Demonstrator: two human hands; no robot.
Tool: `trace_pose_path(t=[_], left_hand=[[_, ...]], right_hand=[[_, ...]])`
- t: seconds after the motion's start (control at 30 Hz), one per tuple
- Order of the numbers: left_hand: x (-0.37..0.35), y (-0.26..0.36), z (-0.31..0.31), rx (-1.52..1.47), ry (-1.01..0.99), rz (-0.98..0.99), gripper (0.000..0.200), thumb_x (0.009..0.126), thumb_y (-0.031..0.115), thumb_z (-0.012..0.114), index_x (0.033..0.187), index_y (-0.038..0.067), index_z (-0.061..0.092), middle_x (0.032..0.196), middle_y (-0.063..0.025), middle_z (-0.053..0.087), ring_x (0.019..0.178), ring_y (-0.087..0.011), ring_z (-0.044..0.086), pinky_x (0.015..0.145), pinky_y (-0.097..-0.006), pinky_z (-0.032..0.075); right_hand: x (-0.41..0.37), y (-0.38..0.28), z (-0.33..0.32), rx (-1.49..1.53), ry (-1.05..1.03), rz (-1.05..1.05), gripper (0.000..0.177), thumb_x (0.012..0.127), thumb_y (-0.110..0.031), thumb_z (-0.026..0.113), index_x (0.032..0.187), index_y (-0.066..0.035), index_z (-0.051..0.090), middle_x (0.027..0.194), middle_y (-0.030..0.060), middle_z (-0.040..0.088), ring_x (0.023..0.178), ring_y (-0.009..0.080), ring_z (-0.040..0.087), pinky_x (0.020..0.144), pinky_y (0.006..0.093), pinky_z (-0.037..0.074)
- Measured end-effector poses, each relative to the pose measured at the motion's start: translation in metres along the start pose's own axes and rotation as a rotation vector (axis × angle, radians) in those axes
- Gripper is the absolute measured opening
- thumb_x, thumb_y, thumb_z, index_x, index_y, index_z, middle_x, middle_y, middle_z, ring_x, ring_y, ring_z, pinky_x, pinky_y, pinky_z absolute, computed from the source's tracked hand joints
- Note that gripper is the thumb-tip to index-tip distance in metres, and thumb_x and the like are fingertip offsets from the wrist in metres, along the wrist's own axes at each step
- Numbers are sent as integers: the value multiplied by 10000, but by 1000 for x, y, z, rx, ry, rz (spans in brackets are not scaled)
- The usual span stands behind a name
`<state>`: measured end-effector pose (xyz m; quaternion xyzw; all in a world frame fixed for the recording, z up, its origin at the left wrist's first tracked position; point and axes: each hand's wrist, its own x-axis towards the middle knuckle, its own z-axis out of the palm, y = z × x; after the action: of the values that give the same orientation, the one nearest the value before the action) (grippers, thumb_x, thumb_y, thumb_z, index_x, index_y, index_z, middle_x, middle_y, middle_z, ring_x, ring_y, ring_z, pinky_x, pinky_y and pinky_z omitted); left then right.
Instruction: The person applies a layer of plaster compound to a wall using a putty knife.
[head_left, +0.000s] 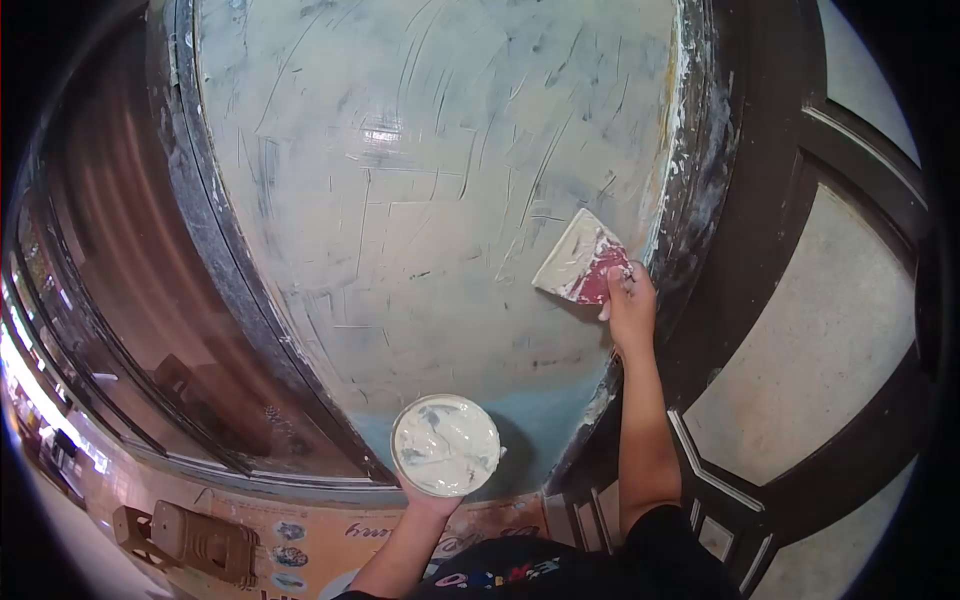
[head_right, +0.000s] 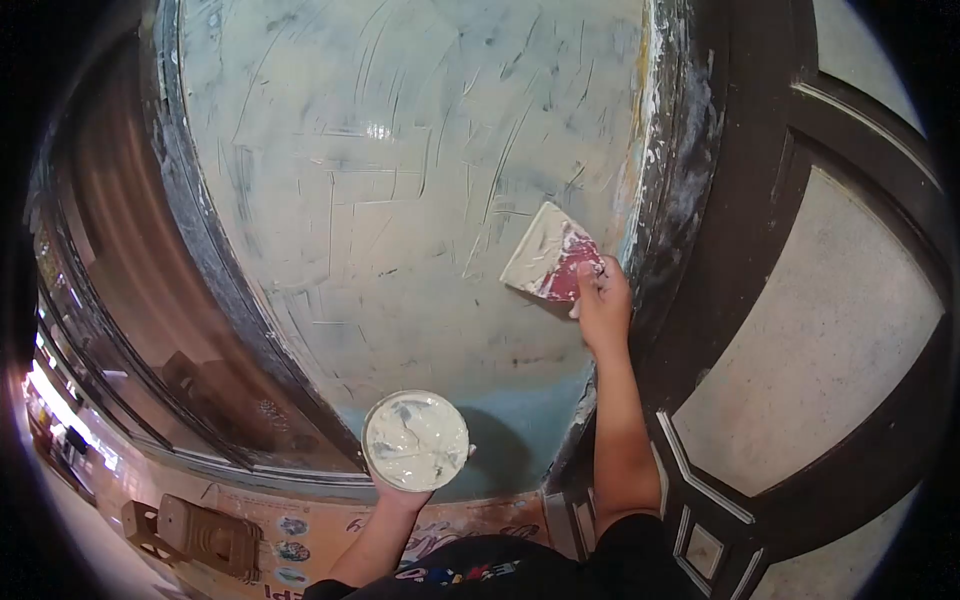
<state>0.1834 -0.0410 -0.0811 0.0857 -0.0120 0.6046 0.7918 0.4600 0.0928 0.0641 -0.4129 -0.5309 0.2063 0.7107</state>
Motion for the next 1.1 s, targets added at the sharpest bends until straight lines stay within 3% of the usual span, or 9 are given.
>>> trace_pose_path(t=[0.13,0.23,0.37,0.5,0.6,0.73,0.87,0.97,1.1], left_hand=[[-2,-2,-2,-3,-34,-37,684,930,637,398,1473,224,445,1538,-120,410,1390,-437,394,1096,-774,238],[-4,-3,1,101,-8,2,681,931,630,403,1477,226,441,1543,-121,404,1396,-440,386,1103,-771,227],[-5,-2,-2,-83,-81,-48,695,927,635,403,1483,220,434,1555,-120,389,1402,-439,379,1117,-756,221],[2,-8,0,46,-45,-49,701,923,642,405,1483,222,436,1556,-117,390,1403,-436,379,1117,-756,221],[2,-10,2,40,-40,-75,694,928,641,397,1479,222,441,1550,-116,401,1398,-435,387,1113,-761,221],[3,-13,1,-57,-48,-85,677,939,630,381,1467,212,453,1529,-124,426,1381,-441,408,1110,-761,227],[9,-18,-6,6,-19,-109,680,942,623,379,1468,197,449,1521,-135,430,1378,-442,410,1109,-762,230],[5,-16,-7,61,-25,-95,684,939,625,385,1469,196,448,1528,-135,422,1381,-440,408,1114,-755,229],[8,-15,-14,-69,-46,-87,691,934,630,398,1473,201,445,1543,-127,405,1395,-435,391,1123,-747,221]], right_hand=[[10,-12,19,8,-128,-10,263,1010,-255,608,1049,3,588,761,40,663,510,86,546,455,255,432],[21,-12,12,-229,-79,-83,245,1012,-237,597,1003,7,589,734,40,654,495,94,550,462,266,439],[21,-7,-12,-78,-74,-41,241,1006,-224,607,1020,16,585,759,50,677,515,85,564,475,272,443],[31,-38,28,-96,-161,-84,238,1003,-217,610,1022,20,589,790,68,694,537,77,566,496,263,450],[41,-10,9,-191,-30,-111,243,1001,-221,614,1025,20,593,773,68,685,528,79,561,484,263,445],[35,-27,-11,-97,-77,-92,235,1001,-222,612,1026,11,600,742,61,664,507,87,559,453,258,424],[58,-50,23,-135,-136,-160,231,1001,-215,613,1027,14,601,717,55,662,493,89,562,444,259,414],[57,-33,-1,-94,-87,-86,233,1003,-214,609,1026,18,603,699,60,654,490,87,562,451,256,417],[54,-60,-1,-23,-104,-91,252,1006,-229,607,1038,20,598,684,54,640,484,87,550,460,257,423]])
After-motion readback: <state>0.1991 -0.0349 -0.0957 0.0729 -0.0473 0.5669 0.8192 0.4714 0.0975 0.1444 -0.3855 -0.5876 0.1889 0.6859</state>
